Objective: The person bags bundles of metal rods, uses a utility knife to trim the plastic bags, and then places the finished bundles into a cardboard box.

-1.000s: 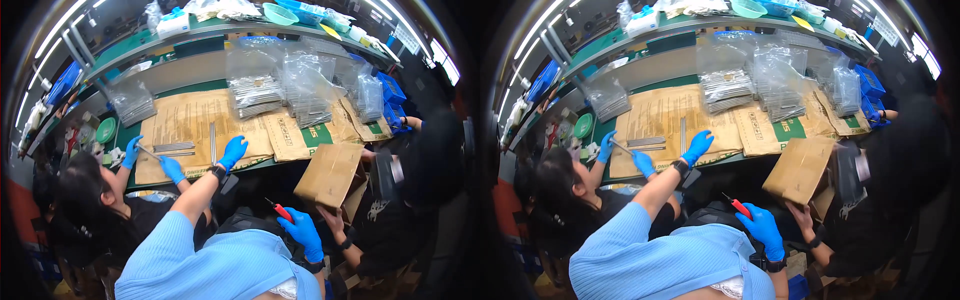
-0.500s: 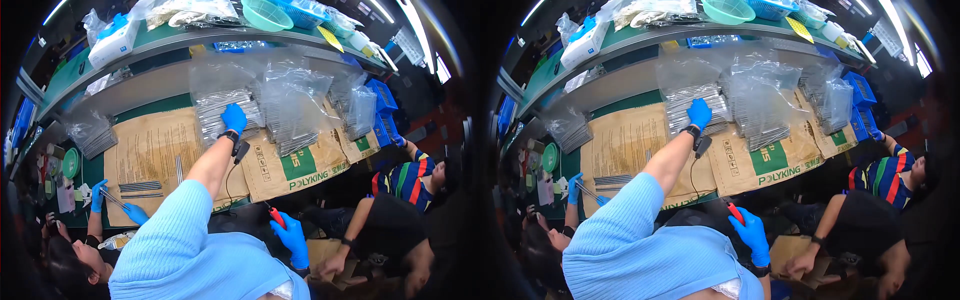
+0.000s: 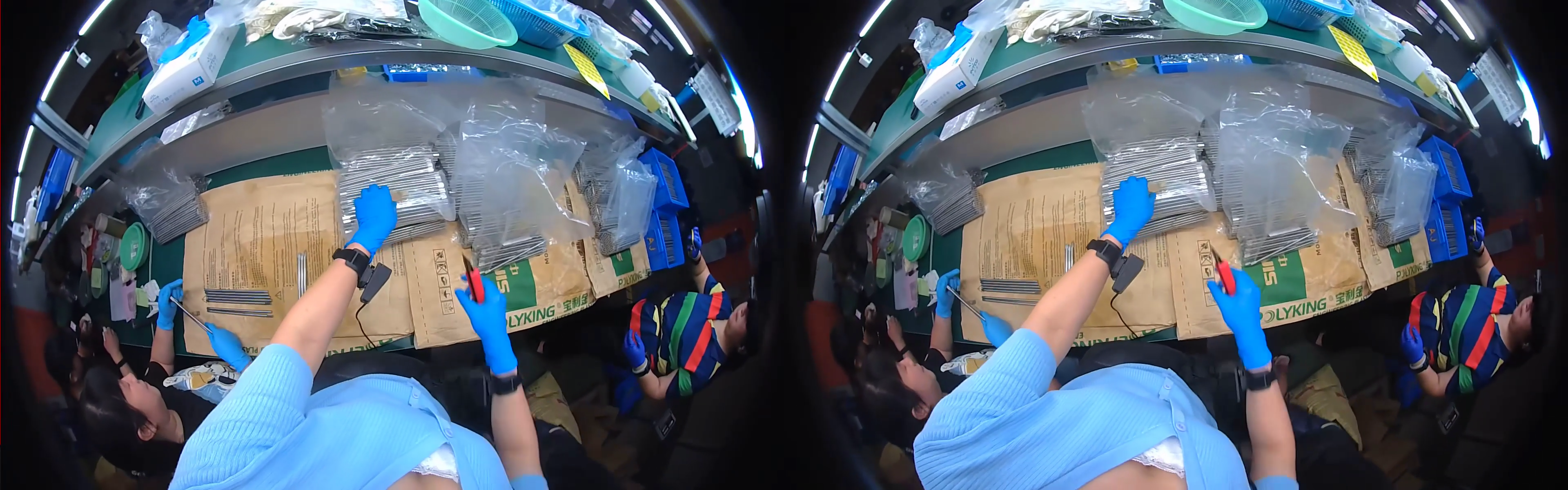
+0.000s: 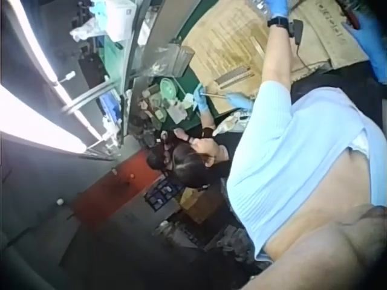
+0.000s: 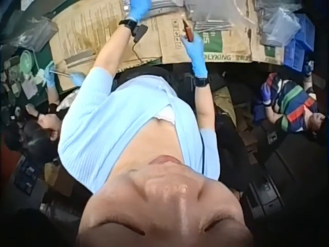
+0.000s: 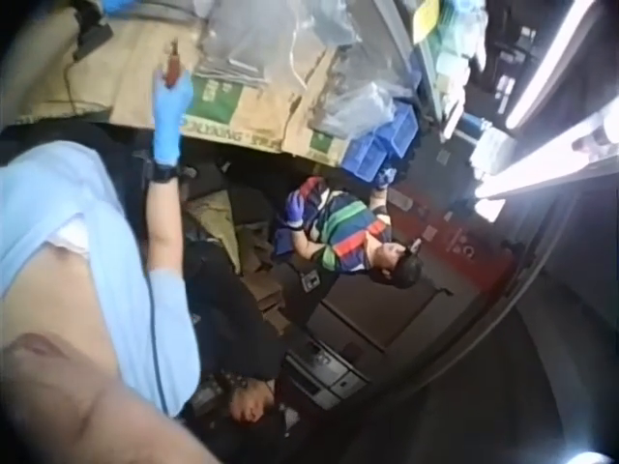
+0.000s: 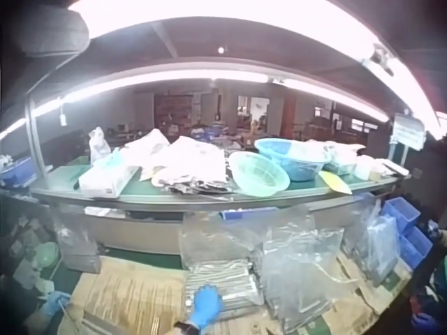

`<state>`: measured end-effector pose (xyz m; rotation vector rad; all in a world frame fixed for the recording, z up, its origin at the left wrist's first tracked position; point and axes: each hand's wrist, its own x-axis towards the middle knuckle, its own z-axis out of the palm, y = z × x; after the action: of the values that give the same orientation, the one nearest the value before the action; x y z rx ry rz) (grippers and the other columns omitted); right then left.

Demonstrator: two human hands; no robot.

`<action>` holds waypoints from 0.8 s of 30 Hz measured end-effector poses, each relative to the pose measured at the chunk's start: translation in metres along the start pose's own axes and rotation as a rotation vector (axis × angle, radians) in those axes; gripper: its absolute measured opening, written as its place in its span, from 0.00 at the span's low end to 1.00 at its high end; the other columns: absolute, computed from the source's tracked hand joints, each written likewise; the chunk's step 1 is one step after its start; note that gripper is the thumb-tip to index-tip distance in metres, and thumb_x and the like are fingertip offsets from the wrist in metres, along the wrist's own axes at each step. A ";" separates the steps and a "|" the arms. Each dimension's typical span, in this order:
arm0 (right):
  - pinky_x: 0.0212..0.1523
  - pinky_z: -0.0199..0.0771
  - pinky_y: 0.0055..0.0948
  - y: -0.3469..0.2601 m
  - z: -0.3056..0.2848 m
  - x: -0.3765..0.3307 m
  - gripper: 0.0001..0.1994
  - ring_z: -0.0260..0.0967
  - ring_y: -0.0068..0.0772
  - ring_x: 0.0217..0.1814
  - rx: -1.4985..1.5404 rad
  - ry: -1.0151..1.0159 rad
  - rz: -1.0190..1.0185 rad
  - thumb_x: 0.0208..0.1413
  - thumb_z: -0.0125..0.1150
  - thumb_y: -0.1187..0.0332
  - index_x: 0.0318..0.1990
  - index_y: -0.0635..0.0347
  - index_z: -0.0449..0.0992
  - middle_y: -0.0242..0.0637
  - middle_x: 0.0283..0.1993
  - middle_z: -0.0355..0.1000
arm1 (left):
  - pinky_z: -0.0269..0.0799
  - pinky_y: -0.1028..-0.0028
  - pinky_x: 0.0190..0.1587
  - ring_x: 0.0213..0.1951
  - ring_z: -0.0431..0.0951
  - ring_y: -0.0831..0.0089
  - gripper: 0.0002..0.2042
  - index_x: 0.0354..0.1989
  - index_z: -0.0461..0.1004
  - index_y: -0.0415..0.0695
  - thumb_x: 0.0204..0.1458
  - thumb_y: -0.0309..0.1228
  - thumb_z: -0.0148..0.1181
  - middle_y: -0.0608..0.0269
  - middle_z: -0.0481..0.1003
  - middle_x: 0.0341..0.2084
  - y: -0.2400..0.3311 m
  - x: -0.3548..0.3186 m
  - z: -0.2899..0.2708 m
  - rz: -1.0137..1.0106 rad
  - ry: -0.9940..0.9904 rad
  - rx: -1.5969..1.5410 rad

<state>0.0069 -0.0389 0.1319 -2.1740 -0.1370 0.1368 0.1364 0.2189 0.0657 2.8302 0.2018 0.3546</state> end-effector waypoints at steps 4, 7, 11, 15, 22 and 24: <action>0.36 0.68 0.36 -0.006 0.037 0.114 0.21 0.67 0.45 0.39 -0.176 0.182 -0.371 0.42 0.64 0.62 0.44 0.58 0.70 0.43 0.38 0.68 | 0.68 0.57 0.31 0.33 0.72 0.52 0.07 0.29 0.70 0.41 0.41 0.29 0.53 0.50 0.71 0.28 0.001 0.013 0.016 -0.005 0.034 -0.027; 0.37 0.68 0.39 0.008 0.047 0.174 0.21 0.67 0.48 0.42 -0.286 0.115 -0.404 0.41 0.63 0.62 0.44 0.57 0.70 0.44 0.40 0.68 | 0.68 0.57 0.30 0.31 0.73 0.51 0.05 0.27 0.70 0.41 0.42 0.27 0.51 0.49 0.71 0.27 0.016 0.017 0.022 0.010 0.078 -0.057; 0.35 0.69 0.40 0.009 0.063 0.206 0.18 0.68 0.48 0.38 -0.424 -0.082 -0.336 0.41 0.63 0.62 0.41 0.58 0.72 0.44 0.36 0.70 | 0.69 0.58 0.30 0.30 0.73 0.50 0.06 0.26 0.71 0.40 0.43 0.27 0.49 0.47 0.72 0.25 0.007 0.017 0.028 -0.193 0.047 -0.167; 0.32 0.68 0.38 0.015 0.056 0.216 0.15 0.70 0.47 0.33 -0.356 -0.233 -0.190 0.41 0.62 0.61 0.36 0.61 0.74 0.45 0.30 0.72 | 0.69 0.60 0.31 0.30 0.74 0.51 0.09 0.25 0.73 0.39 0.44 0.31 0.49 0.45 0.73 0.25 -0.010 0.033 0.026 -0.231 -0.149 -0.334; 0.28 0.66 0.34 0.045 0.045 0.175 0.15 0.72 0.39 0.27 -0.004 -0.324 -0.162 0.43 0.61 0.60 0.32 0.64 0.75 0.47 0.25 0.72 | 0.68 0.62 0.33 0.31 0.75 0.54 0.17 0.25 0.75 0.38 0.44 0.43 0.55 0.46 0.74 0.26 0.025 0.001 0.013 -0.584 -0.266 -0.727; 0.29 0.67 0.38 0.055 0.043 0.169 0.14 0.71 0.45 0.29 0.067 -0.266 -0.187 0.45 0.60 0.59 0.30 0.62 0.75 0.49 0.25 0.71 | 0.69 0.62 0.34 0.32 0.75 0.55 0.19 0.26 0.75 0.40 0.42 0.46 0.58 0.48 0.74 0.26 0.052 -0.002 0.005 -0.535 -0.347 -0.325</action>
<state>0.1700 -0.0098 0.0546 -2.0560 -0.4788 0.3184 0.1411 0.1677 0.0759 2.3472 0.7280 -0.2012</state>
